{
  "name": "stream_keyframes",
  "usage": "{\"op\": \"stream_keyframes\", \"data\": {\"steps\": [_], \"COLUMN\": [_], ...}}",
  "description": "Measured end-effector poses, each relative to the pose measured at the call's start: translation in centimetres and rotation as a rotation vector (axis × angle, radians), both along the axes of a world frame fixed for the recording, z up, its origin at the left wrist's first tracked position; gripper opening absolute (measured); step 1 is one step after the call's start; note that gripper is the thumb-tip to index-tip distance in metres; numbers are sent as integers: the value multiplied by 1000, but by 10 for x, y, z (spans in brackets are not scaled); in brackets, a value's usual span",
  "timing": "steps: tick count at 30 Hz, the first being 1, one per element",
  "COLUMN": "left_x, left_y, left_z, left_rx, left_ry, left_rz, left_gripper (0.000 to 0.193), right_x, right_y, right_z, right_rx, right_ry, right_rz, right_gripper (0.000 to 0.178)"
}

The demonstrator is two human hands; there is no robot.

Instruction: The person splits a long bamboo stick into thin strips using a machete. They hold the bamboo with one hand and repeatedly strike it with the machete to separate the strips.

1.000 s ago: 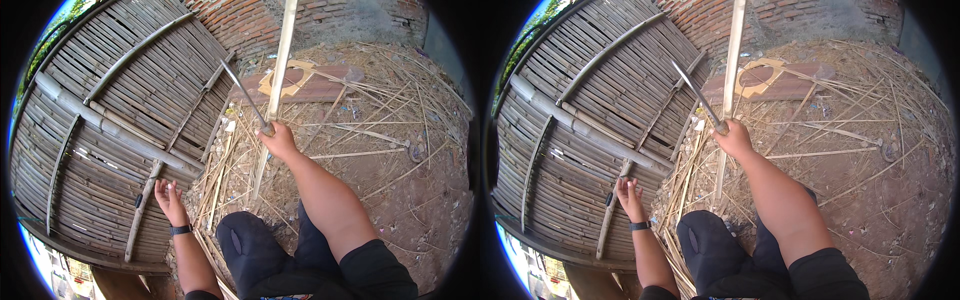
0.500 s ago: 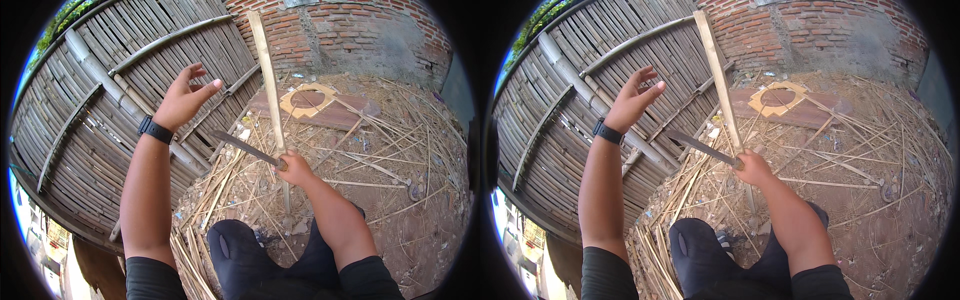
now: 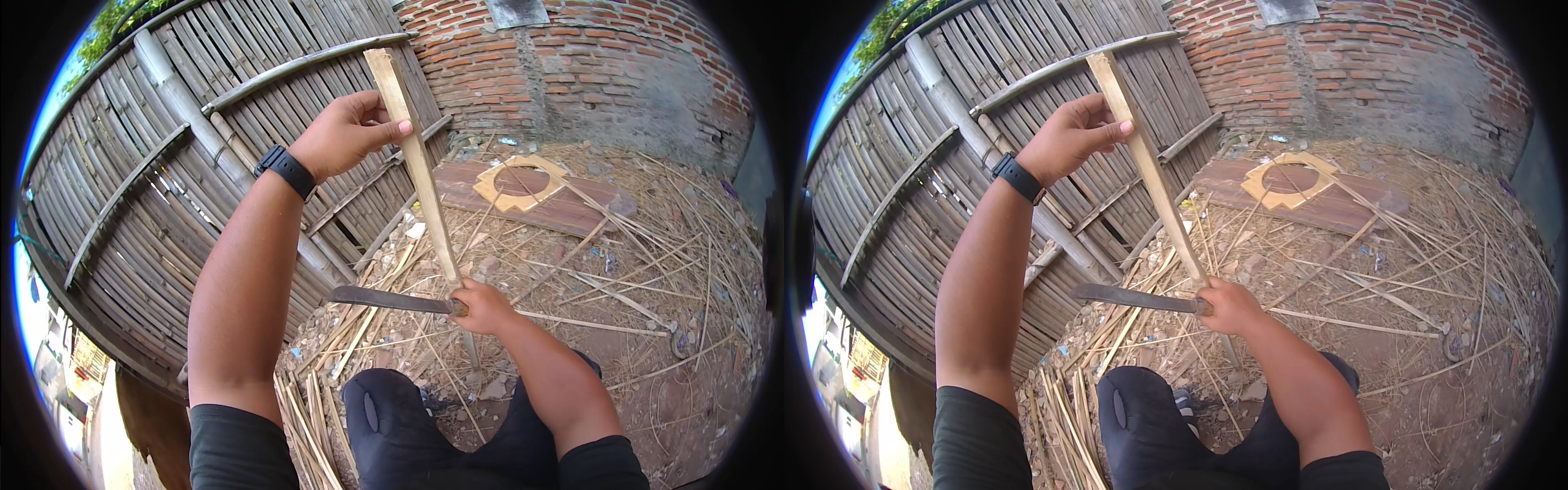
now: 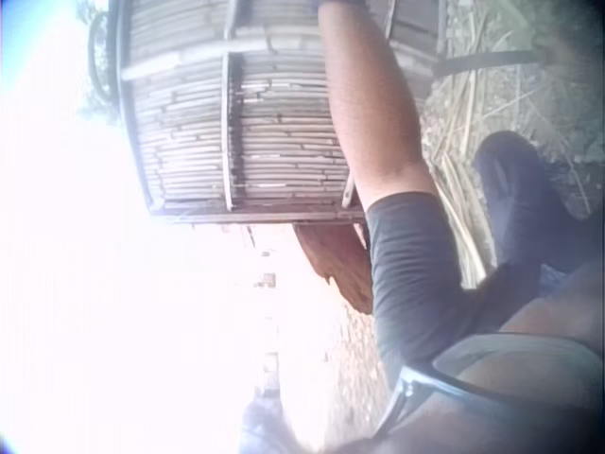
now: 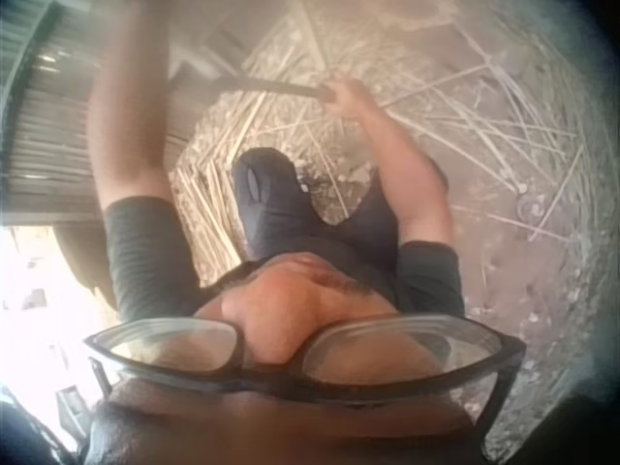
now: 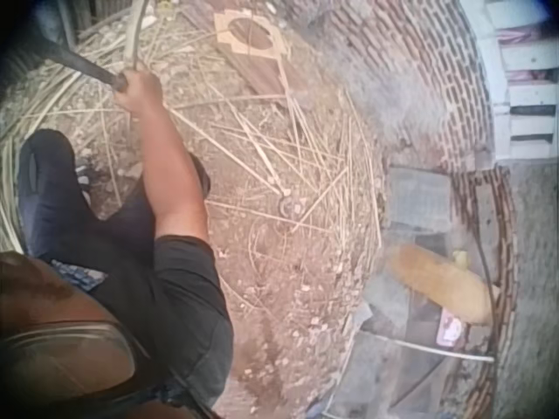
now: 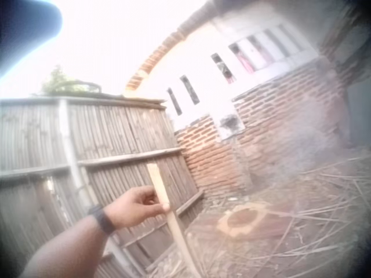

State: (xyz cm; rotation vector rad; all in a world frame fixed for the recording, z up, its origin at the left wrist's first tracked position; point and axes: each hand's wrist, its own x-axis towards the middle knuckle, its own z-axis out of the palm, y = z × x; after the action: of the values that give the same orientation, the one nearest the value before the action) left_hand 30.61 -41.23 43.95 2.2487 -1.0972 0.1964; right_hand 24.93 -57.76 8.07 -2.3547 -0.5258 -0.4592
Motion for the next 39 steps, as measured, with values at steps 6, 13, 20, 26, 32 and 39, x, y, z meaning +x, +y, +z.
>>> {"op": "stream_keyframes", "data": {"steps": [6, 13, 20, 26, 32, 39], "left_x": [0, 15, 29, 20, 0, -7], "left_y": [3, 48, 52, 45, 28, 23], "left_z": [5, 10, -61, -75, -84, -82], "left_rx": [-60, -249, -260, -380, -479, -424], "left_ry": [-145, -170, -313, -323, -314, -309], "left_rz": [113, 277, 390, 303, 264, 249], "left_gripper": [37, 33, 29, 28, 27, 27], "right_x": [-10, -39, -57, -91, -115, -113], "right_y": [-21, -97, -137, -126, -59, -1], "right_z": [13, 66, 66, 115, 209, 267], "right_rx": [-84, -134, 178, 712, 895, 885], "right_ry": [-27, 442, 284, 269, 109, 103], "right_rz": [50, -204, -393, -143, 83, 146], "right_gripper": [42, 55, 50, 36, 42, 44]}}
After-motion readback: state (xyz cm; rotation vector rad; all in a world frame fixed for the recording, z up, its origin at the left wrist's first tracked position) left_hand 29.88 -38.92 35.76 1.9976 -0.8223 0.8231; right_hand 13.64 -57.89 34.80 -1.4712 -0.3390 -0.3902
